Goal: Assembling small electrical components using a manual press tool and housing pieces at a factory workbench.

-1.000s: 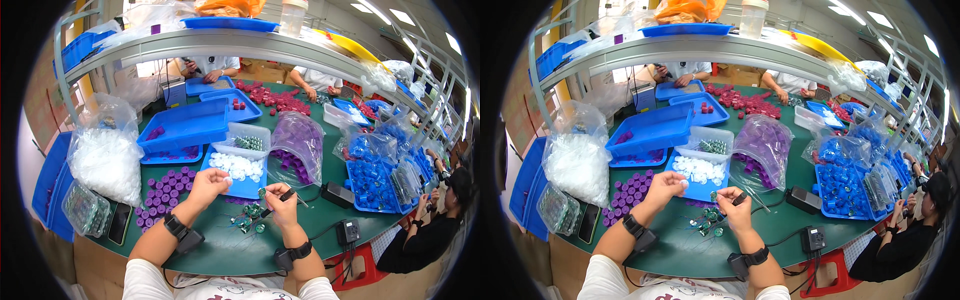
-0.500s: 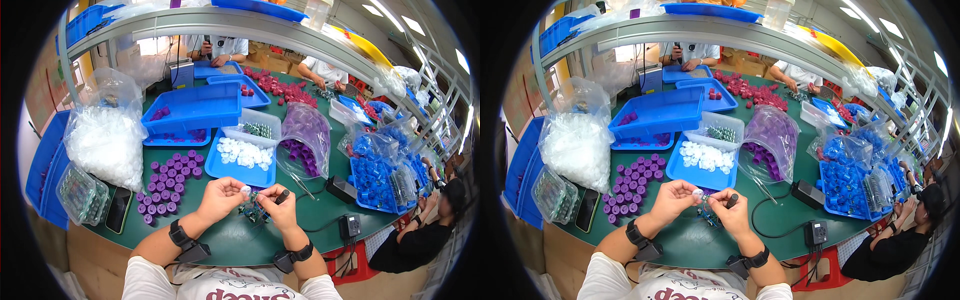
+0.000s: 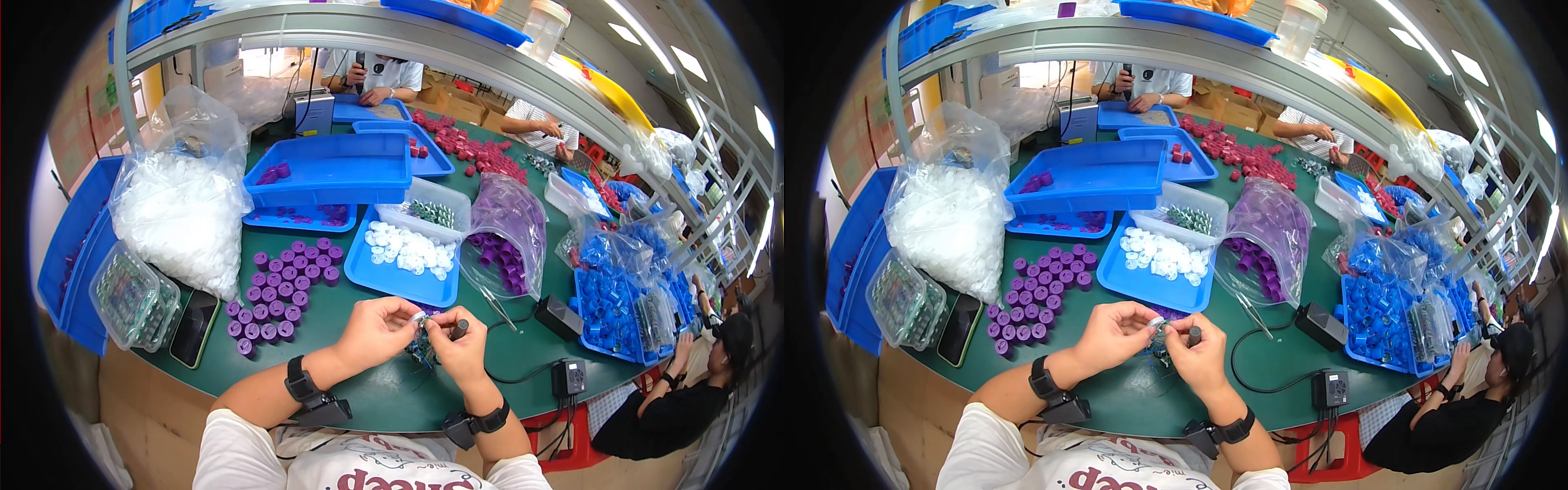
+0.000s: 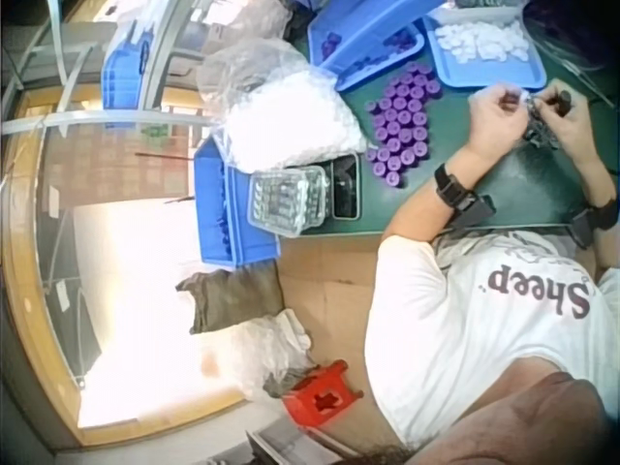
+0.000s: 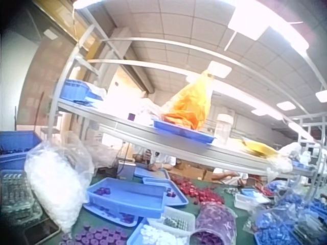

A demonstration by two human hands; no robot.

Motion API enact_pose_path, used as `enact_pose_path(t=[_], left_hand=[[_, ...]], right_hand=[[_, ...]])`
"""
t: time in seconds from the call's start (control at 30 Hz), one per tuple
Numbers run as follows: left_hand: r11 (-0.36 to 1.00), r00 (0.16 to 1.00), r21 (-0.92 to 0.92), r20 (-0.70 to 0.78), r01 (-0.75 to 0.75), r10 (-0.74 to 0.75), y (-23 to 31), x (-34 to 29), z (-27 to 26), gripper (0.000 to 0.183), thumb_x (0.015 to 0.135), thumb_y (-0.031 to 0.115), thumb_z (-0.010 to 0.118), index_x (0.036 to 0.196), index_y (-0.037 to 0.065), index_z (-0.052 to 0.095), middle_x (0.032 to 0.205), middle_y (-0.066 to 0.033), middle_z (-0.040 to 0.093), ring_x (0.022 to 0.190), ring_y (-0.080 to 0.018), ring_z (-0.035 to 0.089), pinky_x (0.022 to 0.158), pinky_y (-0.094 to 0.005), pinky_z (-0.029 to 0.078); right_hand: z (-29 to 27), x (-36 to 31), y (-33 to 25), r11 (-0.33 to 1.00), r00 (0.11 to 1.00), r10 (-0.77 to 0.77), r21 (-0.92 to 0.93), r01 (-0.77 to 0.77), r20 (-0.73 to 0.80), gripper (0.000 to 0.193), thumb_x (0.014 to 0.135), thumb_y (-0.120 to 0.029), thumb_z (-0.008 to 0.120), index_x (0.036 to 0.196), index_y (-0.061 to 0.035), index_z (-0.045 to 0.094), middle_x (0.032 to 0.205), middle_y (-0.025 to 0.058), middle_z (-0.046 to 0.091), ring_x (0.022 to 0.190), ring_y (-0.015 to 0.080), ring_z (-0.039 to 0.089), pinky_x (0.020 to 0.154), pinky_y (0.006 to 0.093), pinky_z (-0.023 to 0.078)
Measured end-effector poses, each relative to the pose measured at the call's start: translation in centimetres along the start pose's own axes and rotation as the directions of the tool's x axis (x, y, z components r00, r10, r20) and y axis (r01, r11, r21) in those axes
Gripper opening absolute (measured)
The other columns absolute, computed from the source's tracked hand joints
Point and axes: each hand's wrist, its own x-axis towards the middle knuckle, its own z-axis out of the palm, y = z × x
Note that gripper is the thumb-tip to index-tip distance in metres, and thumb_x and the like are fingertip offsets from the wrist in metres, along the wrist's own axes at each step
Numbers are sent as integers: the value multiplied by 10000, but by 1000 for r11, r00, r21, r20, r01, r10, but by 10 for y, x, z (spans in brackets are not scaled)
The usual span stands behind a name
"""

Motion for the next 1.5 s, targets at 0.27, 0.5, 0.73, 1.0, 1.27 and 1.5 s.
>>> enact_pose_path(t=[0.27, 0.5, 0.73, 1.0, 1.27, 1.5], left_hand=[[922, 994, -377, 100, 87, -53, -3, -6, -2, 177, 836, 7, 605, 1007, -32, 630, 951, -81, 654, 826, -98, 607, 720, -228, 499], [873, 874, 161, -91, -460, 477, 4, -23, 2, 186, 752, -38, 652, 933, 6, 658, 998, -154, 654, 895, -221, 648, 754, -284, 529], [548, 629, 355, 172, -757, 758, -1, -31, -10, 269, 682, -65, 676, 941, 4, 653, 1004, -153, 650, 839, -286, 659, 721, -321, 536], [326, 838, 788, 404, -522, 366, 16, 25, -90, 296, 600, -24, 586, 893, 16, 606, 928, -123, 592, 915, -321, 530, 777, -405, 452], [89, 847, 843, 530, -531, 35, -18, 54, -134, 243, 609, 27, 675, 826, 58, 570, 812, -94, 585, 821, -313, 546, 716, -394, 453], [988, 977, 4, 149, 156, -155, 20, 9, -75, 223, 857, 133, 623, 1041, 7, 610, 886, -98, 654, 763, -160, 653, 608, -269, 523]], right_hand=[[9, -4, -4, 766, 835, -550, -408, 496, -20, 85, 761, 41, 649, 758, 11, 569, 702, 19, 581, 573, 42, 502, 489, 194, 394], [12, -17, -15, 954, 987, -151, 255, 158, -47, 274, 734, 53, 629, 1001, 51, 574, 848, 126, 628, 516, 77, 488, 454, 204, 384], [-7, -21, 4, 365, 715, 177, 630, -686, 676, 182, 884, -105, 519, 999, 32, 550, 799, 147, 623, 462, 60, 433, 424, 197, 331], [-22, -28, 25, 384, 788, 121, 704, -598, 604, 48, 844, -19, 573, 889, -5, 577, 785, 143, 629, 462, 64, 433, 430, 197, 322], [-31, -35, 23, 469, 824, 160, 693, -547, 543, 83, 842, -33, 598, 909, 17, 606, 800, 145, 642, 482, 63, 432, 445, 202, 318], [-30, -35, 20, 568, 906, 99, 724, -392, 413, 74, 842, -30, 606, 895, 21, 611, 789, 131, 640, 488, 54, 430, 434, 200, 311]])
